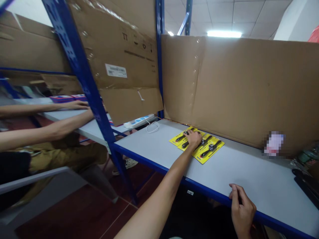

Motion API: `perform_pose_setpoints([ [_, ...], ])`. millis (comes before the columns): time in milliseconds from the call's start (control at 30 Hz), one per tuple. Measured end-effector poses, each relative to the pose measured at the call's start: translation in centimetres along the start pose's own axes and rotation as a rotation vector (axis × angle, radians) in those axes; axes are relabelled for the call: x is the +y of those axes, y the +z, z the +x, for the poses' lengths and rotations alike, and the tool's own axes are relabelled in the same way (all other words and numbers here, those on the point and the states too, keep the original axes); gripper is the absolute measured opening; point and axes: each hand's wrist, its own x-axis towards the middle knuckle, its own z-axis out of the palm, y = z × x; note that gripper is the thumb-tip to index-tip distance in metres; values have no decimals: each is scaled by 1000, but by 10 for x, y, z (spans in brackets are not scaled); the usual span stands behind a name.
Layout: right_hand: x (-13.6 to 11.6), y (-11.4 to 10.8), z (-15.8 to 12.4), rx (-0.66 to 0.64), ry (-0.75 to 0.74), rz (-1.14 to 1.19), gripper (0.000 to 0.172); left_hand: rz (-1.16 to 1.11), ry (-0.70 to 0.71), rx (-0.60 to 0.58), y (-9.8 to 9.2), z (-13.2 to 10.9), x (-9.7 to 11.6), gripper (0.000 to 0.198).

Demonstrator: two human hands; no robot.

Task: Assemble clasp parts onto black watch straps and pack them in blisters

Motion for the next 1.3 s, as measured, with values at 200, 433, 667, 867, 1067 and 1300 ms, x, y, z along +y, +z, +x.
perform_pose_setpoints([
  [200,-1,1,0,25,-58,-27,45,-8,3,3,-2,-1,1,51],
  [433,2,4,-4,37,-112,-36,40,-4,-5,-6,-2,-1,0,50],
  [667,-4,8,0,133,-280,-134,30,24,6,21,0,-1,-2,48],
  [867,0,11,4,-54,-358,-344,39,27,5,16,1,0,-2,50],
  [1067,-1,9,2,-90,-338,-433,46,37,12,30,2,-1,-3,48],
  [1300,6,12,1,-146,-390,-486,51,26,10,6,1,-1,-2,51],
])
